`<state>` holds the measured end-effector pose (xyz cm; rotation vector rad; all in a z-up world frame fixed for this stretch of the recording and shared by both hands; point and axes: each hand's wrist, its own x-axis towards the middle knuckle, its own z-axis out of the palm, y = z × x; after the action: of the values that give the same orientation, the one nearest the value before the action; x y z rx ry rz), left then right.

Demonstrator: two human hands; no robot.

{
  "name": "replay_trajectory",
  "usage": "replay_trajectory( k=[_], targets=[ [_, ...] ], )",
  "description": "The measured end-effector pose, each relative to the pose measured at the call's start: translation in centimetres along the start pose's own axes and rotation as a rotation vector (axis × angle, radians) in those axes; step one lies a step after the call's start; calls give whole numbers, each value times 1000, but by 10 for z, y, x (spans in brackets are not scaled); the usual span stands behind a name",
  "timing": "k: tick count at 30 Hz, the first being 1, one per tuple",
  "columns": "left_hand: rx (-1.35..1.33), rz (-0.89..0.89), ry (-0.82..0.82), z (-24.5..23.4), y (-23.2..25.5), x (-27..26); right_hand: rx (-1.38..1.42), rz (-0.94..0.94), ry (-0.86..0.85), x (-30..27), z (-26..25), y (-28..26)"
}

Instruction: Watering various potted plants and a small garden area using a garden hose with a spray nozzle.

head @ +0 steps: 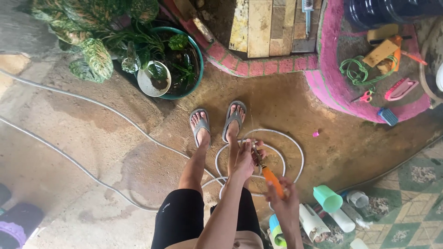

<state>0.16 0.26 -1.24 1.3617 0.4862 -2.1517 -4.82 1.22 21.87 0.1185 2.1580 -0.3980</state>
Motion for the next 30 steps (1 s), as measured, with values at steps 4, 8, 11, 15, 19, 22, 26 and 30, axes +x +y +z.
replay_trajectory(
  k=[4, 8, 11, 15, 19, 22, 26, 30],
  targets=[
    [-152, 42, 95, 34, 60, -42, 86, -152, 38, -6, 11, -6],
    [-37, 124, 50, 24, 84, -47, -111, -303, 41, 1, 25, -2],
    [-55, 169, 25, 20, 92, -36, 125, -68, -189, 6, 34, -24],
    [-215, 145, -24, 17, 90, -30, -49, -3, -200, -9, 45, -45],
    [-218, 215, -17, 10, 79, -12, -417, -79, -39, -13, 50, -51],
    [-296, 228, -9, 9, 79, -12, -574, -179, 2, -5, 49, -39],
    [-363, 220, -42, 4, 72, -10, -603, -697, 60, 9, 42, -22],
    [-372, 233, -125, 5, 63, 0, -496, -360, -11, -6, 43, -49]
  ],
)
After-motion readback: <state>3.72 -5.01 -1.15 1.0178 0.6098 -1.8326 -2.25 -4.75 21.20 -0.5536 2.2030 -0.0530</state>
